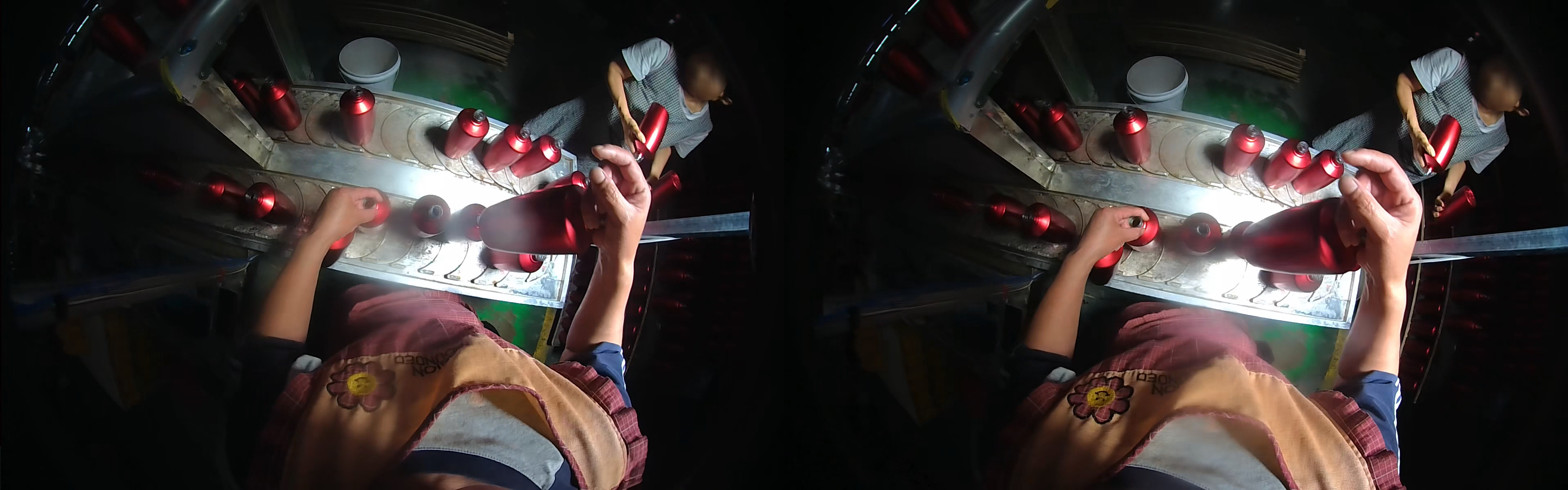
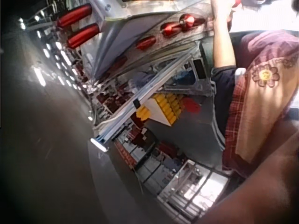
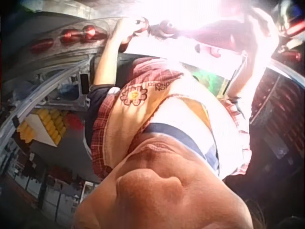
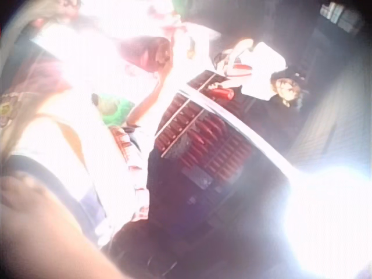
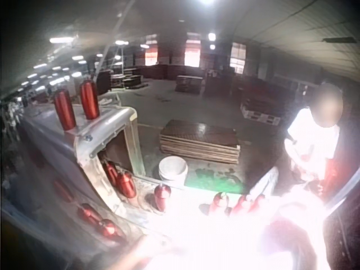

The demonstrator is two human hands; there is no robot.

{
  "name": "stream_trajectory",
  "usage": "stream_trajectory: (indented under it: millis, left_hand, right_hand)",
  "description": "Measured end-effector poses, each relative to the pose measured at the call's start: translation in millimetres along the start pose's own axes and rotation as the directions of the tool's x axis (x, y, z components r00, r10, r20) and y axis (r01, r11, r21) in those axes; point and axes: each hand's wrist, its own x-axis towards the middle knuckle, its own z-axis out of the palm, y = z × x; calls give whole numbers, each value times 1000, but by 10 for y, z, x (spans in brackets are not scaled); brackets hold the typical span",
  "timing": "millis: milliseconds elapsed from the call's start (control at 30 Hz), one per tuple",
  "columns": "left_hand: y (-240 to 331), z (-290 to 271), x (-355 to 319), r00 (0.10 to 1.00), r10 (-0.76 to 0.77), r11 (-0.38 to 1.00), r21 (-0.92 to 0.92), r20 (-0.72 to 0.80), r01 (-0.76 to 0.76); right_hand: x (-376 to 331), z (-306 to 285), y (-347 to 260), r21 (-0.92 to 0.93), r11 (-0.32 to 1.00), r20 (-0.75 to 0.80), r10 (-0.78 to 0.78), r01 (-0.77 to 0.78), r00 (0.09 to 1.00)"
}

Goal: The person repeatedly picks up red cylindrical objects from a conveyor belt and places them into a nearby rack. The task involves continuous pick-and-place motions with both hands, moving items from the moving belt to a stationary storage area.

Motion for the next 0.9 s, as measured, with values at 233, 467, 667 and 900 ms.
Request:
stream_trajectory:
  millis: [233,467,667,900]
  left_hand:
    - [-301,-117,-3,956,28,957,-268,-291,-110]
    - [-113,77,178,888,121,907,-314,-443,-281]
    - [3,-216,-667,604,182,982,108,-776,-157]
    - [-392,21,-935,803,195,981,102,-563,-167]
  right_hand:
    - [1343,1340,1525,132,983,179,-151,128,972]
    - [2194,2637,3059,-95,988,279,-94,125,956]
    - [2052,2629,3061,4,995,245,-93,95,965]
    - [838,1860,1814,172,985,253,-43,-1,967]
